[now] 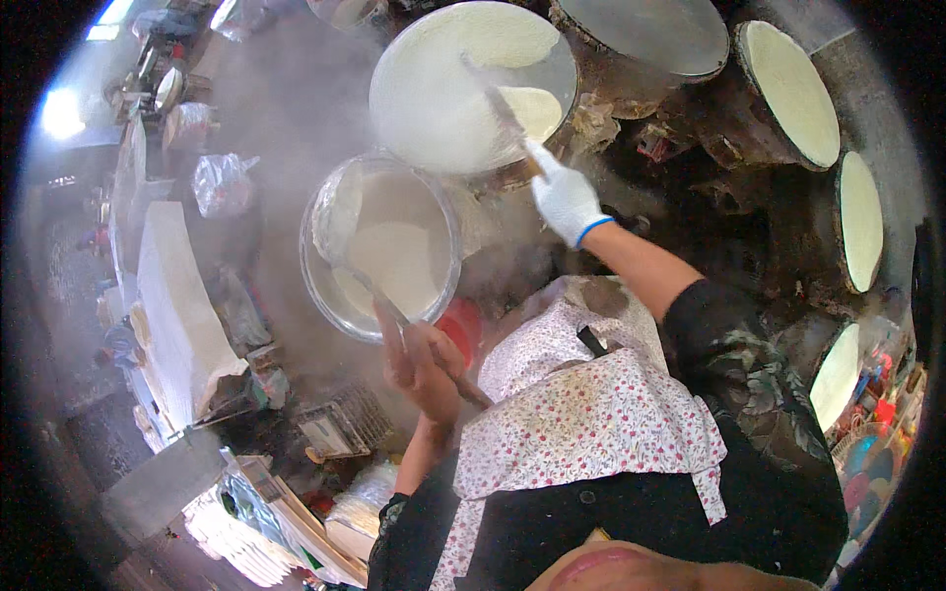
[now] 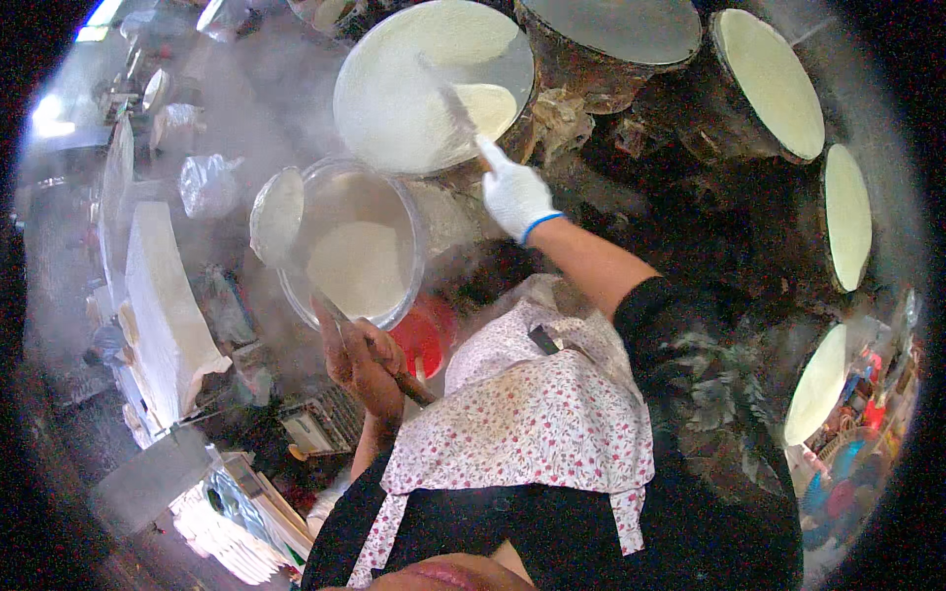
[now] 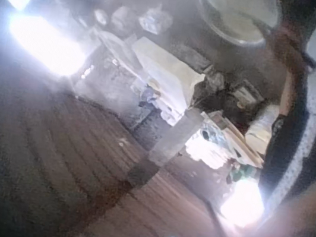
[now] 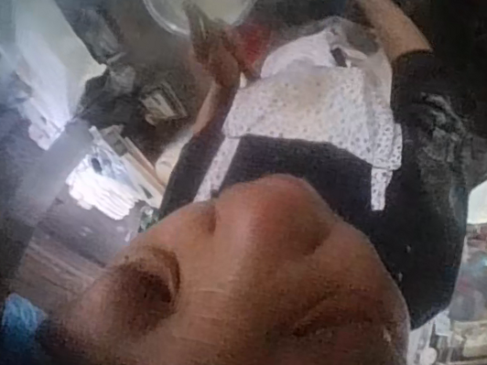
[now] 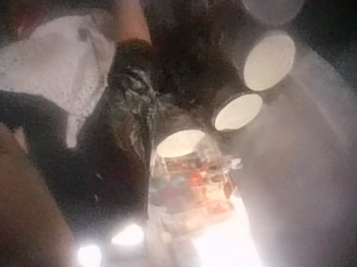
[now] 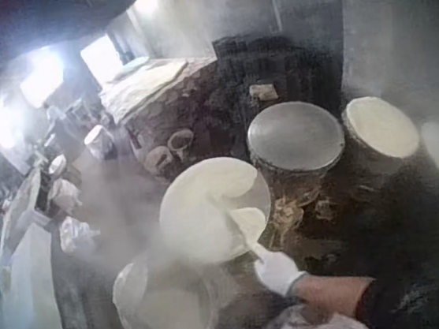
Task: The person ladles batter onto hot circular griddles and spreads it into thin crepes using a wooden spreader. They flip the crepes and stack the finished ones on a nearby surface.
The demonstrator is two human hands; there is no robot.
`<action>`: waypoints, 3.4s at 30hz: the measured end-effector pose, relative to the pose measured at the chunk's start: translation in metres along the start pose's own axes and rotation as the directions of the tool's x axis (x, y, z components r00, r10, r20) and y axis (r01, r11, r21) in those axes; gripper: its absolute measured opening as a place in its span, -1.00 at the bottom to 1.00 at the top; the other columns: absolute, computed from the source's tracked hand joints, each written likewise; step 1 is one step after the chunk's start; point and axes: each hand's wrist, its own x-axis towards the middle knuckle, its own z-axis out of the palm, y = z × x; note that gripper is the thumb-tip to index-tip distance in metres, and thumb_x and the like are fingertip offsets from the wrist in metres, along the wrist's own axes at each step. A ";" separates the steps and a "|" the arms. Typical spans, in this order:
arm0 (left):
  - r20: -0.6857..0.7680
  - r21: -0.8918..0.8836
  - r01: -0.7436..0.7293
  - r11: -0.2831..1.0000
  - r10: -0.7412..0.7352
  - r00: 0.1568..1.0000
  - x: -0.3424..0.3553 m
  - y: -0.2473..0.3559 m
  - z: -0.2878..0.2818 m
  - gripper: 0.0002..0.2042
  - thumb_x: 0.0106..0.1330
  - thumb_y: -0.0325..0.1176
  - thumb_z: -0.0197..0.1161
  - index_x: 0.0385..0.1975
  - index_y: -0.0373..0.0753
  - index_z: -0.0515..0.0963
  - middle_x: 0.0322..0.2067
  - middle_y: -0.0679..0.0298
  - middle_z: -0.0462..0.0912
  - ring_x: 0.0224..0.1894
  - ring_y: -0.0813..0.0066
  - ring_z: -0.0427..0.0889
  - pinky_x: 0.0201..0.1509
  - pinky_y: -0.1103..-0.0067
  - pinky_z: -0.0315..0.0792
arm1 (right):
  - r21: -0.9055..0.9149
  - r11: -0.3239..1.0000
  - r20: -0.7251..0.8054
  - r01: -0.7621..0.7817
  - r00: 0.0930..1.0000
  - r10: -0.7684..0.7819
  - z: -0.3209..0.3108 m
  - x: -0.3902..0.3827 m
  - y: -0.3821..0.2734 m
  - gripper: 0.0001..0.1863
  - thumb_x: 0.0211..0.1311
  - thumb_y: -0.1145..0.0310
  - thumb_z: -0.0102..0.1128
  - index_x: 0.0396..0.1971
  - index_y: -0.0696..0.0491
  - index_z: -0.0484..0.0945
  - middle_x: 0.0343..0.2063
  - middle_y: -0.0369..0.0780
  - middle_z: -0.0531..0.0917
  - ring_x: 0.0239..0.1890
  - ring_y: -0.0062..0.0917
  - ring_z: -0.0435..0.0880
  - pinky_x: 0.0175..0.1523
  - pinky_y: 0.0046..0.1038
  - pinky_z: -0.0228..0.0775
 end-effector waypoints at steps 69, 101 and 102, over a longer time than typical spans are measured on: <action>0.020 -0.124 0.417 0.900 -0.418 0.908 0.091 0.029 0.033 -0.43 0.66 -0.34 -0.02 0.63 0.02 0.08 -0.65 0.42 0.24 -0.73 0.67 0.21 -0.71 0.66 0.16 | 0.381 0.896 0.064 0.227 0.961 -0.270 -0.053 0.073 0.008 -0.47 0.45 0.01 0.19 0.30 -0.06 0.58 0.14 -0.02 0.70 0.18 -0.12 0.70 0.27 -0.26 0.51; 0.603 -0.792 0.562 -0.239 -0.454 0.656 0.113 0.077 0.009 -0.60 0.74 -0.15 -0.26 -0.39 -0.21 0.29 -0.61 0.36 0.29 -0.68 0.61 0.33 -0.64 0.59 0.39 | 0.266 0.959 -0.122 -0.092 0.984 0.128 -0.057 -0.054 0.045 -0.50 0.47 0.09 0.24 0.34 -0.13 0.56 0.15 -0.06 0.70 0.15 -0.22 0.74 0.17 -0.35 0.58; 0.634 -0.767 0.598 -0.231 -0.411 0.655 0.119 0.082 0.011 -0.63 0.74 -0.19 -0.29 -0.35 -0.23 0.30 -0.57 0.35 0.30 -0.66 0.59 0.37 -0.61 0.56 0.42 | 0.207 0.978 -0.200 0.005 0.979 0.038 -0.052 -0.060 0.042 -0.49 0.48 0.09 0.23 0.37 -0.16 0.53 0.09 -0.06 0.74 0.09 -0.24 0.77 0.11 -0.33 0.61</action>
